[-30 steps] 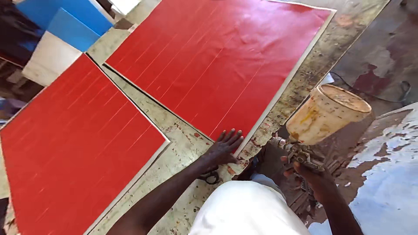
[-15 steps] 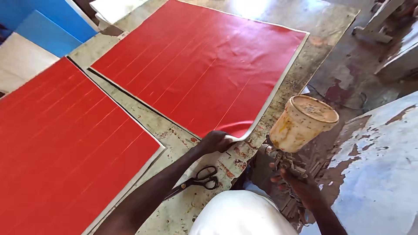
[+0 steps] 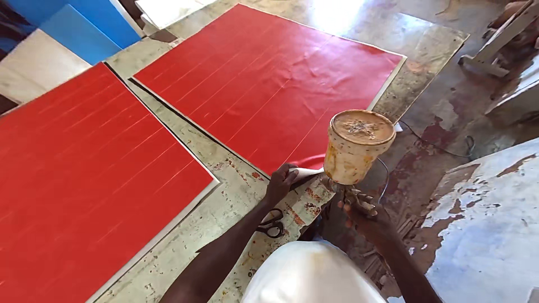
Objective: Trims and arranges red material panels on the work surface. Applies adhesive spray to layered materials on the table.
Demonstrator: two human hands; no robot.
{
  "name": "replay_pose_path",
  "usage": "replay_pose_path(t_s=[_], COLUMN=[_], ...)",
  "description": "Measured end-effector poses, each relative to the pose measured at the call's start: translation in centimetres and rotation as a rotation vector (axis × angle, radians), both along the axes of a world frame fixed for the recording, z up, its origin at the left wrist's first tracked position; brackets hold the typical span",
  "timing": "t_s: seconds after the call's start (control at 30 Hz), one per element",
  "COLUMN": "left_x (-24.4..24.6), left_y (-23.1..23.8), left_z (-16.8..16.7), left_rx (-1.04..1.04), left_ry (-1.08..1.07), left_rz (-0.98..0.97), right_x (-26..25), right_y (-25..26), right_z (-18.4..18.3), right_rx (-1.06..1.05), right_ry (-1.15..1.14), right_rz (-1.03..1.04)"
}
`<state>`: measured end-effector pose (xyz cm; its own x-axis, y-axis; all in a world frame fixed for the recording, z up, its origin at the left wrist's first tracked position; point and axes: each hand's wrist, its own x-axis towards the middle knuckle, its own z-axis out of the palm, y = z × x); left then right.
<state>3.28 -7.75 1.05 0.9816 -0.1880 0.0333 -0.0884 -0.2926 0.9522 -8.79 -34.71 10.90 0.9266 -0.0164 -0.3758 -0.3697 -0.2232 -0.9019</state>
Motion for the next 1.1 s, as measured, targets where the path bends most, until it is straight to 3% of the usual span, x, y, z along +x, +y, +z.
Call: replay_pose_path(t_s=[0.2,0.37,0.47,0.63,0.77,0.87,0.97,1.1], left_x=[2.3,3.0,3.0,2.1,2.9,2.7,2.6,1.7], left_y=[0.8,1.0,1.2,1.5,1.6,1.6,1.5,1.0], left_z=[2.3,1.7,2.0,3.4,2.6,2.2,1.8,2.1], left_rx=[-0.355,-0.467,-0.464,-0.487,-0.531,-0.493,-0.441,-0.304], left_ry=[0.163,0.372,0.393,0.37,0.435,0.427,0.295,0.11], left_rz=[0.25,0.276,0.272,0.23,0.369,0.36,0.287,0.097], right_x=[2.1,5.4,9.0,13.4,14.5,14.6,13.1,8.8], right_y=[-0.4,1.9,4.2,9.0,10.7,10.2,8.2,5.2], right_z=[-1.9,-2.0,-2.2,-1.2,-2.6,-3.5,-2.4,-3.9], right_rx=[0.149,0.412,0.482,0.385,0.317,0.288,0.277,0.365], right_ry=[0.017,-0.058,-0.114,-0.169,-0.289,-0.263,-0.163,-0.144], right_rz=[-0.116,-0.046,0.16,0.408,0.415,0.409,0.401,0.293])
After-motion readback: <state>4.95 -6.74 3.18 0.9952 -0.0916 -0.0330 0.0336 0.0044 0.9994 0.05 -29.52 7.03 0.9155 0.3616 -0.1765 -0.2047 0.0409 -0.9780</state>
